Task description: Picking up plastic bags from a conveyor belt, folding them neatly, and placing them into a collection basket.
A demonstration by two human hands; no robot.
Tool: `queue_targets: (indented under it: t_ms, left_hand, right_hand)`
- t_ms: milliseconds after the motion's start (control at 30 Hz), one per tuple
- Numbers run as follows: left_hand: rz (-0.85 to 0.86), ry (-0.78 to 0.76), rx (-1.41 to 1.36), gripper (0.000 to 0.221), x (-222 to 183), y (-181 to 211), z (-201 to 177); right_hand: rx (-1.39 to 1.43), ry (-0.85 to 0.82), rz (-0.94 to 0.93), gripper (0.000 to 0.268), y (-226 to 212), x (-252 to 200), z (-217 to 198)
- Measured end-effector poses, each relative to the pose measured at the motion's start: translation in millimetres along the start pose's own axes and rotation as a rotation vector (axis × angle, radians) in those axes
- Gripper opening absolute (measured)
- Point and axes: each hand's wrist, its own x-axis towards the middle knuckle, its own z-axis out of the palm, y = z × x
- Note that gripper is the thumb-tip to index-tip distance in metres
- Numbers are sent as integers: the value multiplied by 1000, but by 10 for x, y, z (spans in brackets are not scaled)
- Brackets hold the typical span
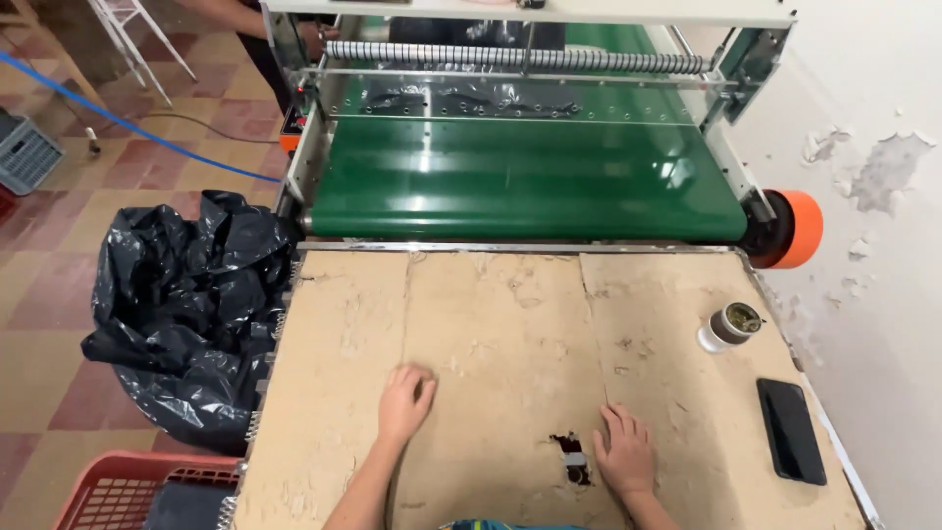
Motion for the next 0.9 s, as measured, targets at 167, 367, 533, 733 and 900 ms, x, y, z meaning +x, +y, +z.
queue_targets:
  t_ms: [167,367,533,733,900]
  left_hand:
    - [-21,94,29,19,-87,7,64]
    - [-55,122,-16,26,-106,-63,78]
    - [-48,134,11,27,-113,-11,62]
    - [-83,92,38,30,-115,-25,91]
    - [-58,136,48,28,-106,-53,106]
  right_hand:
    - [13,-26,-3,48,-5,-11,8]
    - [-7,-15,-15,48,-22,-19,-26]
    - [19,53,-57,46,-16,-29,-11]
    - [25,75,-77,46,-27,-29,-48]
    - [62,94,-101,44,-28,-6,-47]
